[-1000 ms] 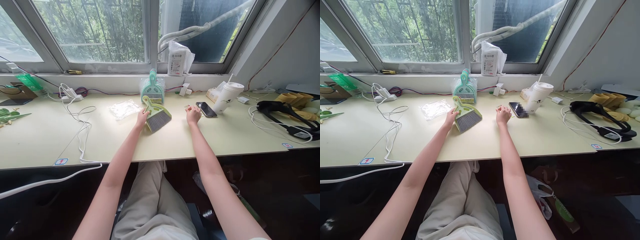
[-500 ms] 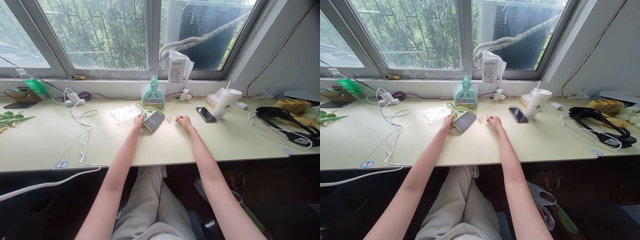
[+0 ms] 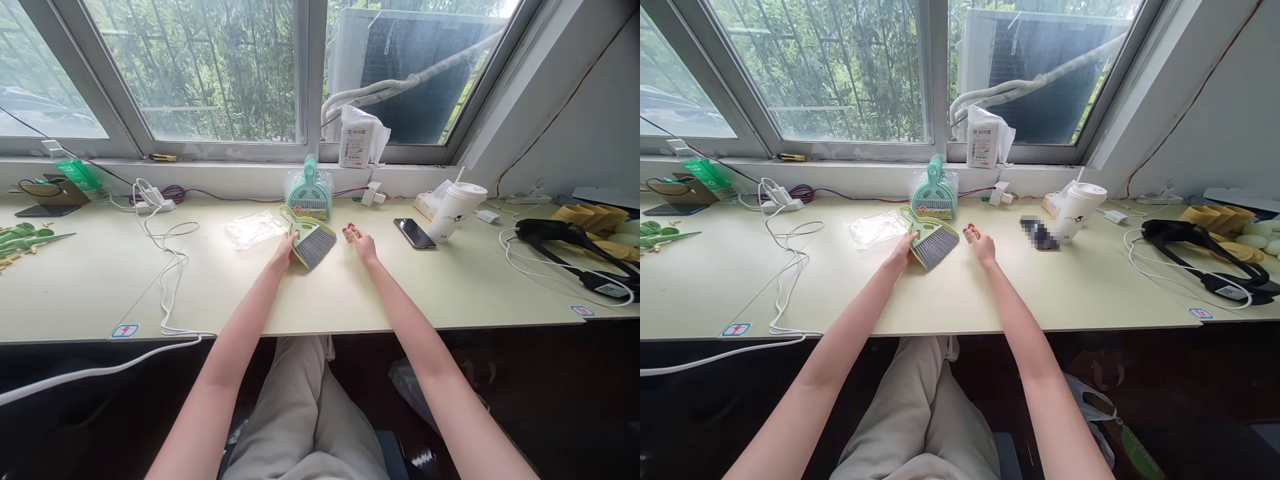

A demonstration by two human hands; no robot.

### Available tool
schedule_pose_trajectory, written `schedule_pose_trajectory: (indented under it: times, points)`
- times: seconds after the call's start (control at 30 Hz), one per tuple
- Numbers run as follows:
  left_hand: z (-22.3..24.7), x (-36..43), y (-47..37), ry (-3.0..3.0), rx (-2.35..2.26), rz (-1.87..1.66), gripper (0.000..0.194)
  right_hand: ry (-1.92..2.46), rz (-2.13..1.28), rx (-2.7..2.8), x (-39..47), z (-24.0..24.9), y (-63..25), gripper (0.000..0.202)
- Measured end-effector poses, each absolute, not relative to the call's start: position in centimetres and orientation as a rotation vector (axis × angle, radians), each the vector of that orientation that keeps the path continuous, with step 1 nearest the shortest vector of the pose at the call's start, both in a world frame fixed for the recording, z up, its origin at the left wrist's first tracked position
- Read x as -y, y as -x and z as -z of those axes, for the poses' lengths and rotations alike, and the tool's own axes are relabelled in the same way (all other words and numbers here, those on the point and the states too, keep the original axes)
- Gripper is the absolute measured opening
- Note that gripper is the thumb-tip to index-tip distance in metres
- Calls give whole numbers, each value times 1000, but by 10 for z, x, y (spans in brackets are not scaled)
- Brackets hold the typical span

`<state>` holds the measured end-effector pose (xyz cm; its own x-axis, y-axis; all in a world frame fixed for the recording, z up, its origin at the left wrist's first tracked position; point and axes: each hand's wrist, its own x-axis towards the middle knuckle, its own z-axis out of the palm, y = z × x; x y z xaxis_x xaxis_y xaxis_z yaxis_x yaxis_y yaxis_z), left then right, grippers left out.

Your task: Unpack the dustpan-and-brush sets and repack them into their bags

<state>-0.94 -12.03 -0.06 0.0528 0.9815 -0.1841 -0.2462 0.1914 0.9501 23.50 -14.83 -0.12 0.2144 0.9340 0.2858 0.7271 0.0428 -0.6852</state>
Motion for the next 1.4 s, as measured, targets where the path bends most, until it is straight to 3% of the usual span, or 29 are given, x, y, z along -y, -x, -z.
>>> schedule_pose_trajectory:
  times: [0.13, 0.23, 0.37, 0.6, 0.8, 0.9, 1.0, 1.17, 1.23, 1.4]
  points:
    - [2, 132, -4, -934, -930, -1166, 47, 1535, -212, 1664, 157, -1, -205, 67]
    - [2, 138, -8, -1015, -811, -1150, 52, 1544, -301, 2039, 165, 6, -179, 71]
    - [-1, 144, -8, -1068, -771, -1162, 63, 1581, -436, 2124, 171, 12, -162, 79]
    - [-4, 144, -7, -1041, -719, -1194, 69, 1493, -445, 2170, 172, 3, -165, 70]
    - [-7, 143, -5, -1062, -655, -1230, 72, 1526, -375, 2064, 172, 3, -169, 67]
    - [-8, 143, -5, -1061, -605, -1266, 74, 1518, -371, 1819, 168, 4, -172, 75]
    - [-8, 143, -4, -1069, -594, -1295, 77, 1433, -658, 1435, 165, 4, -175, 86]
    - [-8, 143, -4, -1096, -618, -1265, 82, 1065, -1330, 1083, 167, 0, -178, 41]
    - [-8, 143, -4, -1123, -609, -1239, 81, 1025, -1350, 1001, 169, -1, -178, 28]
    - [-9, 144, -4, -1135, -684, -1194, 85, 1045, -1348, 899, 171, -5, -176, 17]
